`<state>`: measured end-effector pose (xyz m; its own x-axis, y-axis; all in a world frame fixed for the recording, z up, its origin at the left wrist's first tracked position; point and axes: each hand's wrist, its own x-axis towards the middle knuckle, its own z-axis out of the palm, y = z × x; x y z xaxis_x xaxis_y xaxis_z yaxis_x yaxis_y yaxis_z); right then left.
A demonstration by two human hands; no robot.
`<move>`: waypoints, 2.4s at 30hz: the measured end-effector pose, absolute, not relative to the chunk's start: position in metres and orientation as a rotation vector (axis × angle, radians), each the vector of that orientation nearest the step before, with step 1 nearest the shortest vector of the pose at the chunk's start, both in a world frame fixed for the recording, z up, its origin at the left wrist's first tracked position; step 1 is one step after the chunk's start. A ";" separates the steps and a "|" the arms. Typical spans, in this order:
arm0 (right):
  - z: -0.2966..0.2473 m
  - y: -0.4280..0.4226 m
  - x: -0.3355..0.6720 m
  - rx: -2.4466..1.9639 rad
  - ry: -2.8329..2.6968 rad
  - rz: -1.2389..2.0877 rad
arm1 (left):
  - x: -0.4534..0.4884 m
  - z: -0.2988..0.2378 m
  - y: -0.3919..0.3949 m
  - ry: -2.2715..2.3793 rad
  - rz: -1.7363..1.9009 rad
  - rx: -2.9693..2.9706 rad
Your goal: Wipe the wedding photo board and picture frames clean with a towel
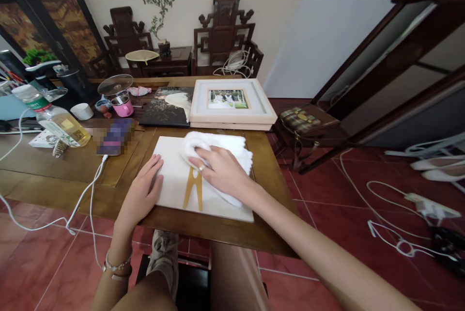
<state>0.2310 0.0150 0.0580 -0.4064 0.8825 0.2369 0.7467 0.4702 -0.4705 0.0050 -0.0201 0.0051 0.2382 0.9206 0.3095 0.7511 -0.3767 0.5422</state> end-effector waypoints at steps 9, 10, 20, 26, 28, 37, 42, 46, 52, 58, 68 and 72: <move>0.055 0.076 0.171 -1.214 -2.255 0.584 | 0.005 0.005 -0.020 1.555 0.852 2.219; 0.055 0.078 0.173 -1.235 -2.240 0.583 | 0.005 0.005 -0.020 1.551 0.856 2.221; 0.046 0.061 0.271 -1.485 -2.079 0.467 | 0.004 0.004 -0.020 1.559 0.837 2.226; 0.033 -0.002 0.295 -1.437 -2.236 0.274 | 0.005 0.005 -0.021 1.562 0.843 2.225; 0.031 -0.035 0.288 -1.271 -2.317 0.150 | 0.005 0.005 -0.021 1.558 0.857 2.232; 0.042 -0.095 0.277 -0.877 -2.510 0.212 | 0.006 0.007 -0.021 1.583 0.823 2.244; 0.037 -0.033 0.288 -1.248 -2.400 0.386 | 0.005 0.006 -0.021 1.584 0.824 2.244; 0.037 0.029 0.288 -1.317 -2.294 0.373 | 0.005 0.006 -0.021 1.582 0.826 2.237; 0.030 0.037 0.281 -1.339 -2.266 0.269 | 0.004 0.006 -0.020 1.568 0.824 2.226; 0.032 -0.057 0.275 -1.070 -2.439 0.130 | 0.005 0.005 -0.020 1.563 0.852 2.241; 0.038 -0.048 0.292 -1.164 -2.484 0.387 | 0.006 0.007 -0.021 1.577 0.822 2.250; 0.027 0.011 0.297 -1.265 -2.370 0.327 | 0.006 0.008 -0.021 1.583 0.811 2.236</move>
<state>0.2971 0.0109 0.0274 -0.4899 0.8317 0.2613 0.7297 0.5552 -0.3990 0.0056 -0.0214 0.0078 0.2404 0.9294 0.2800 0.7702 -0.3582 0.5277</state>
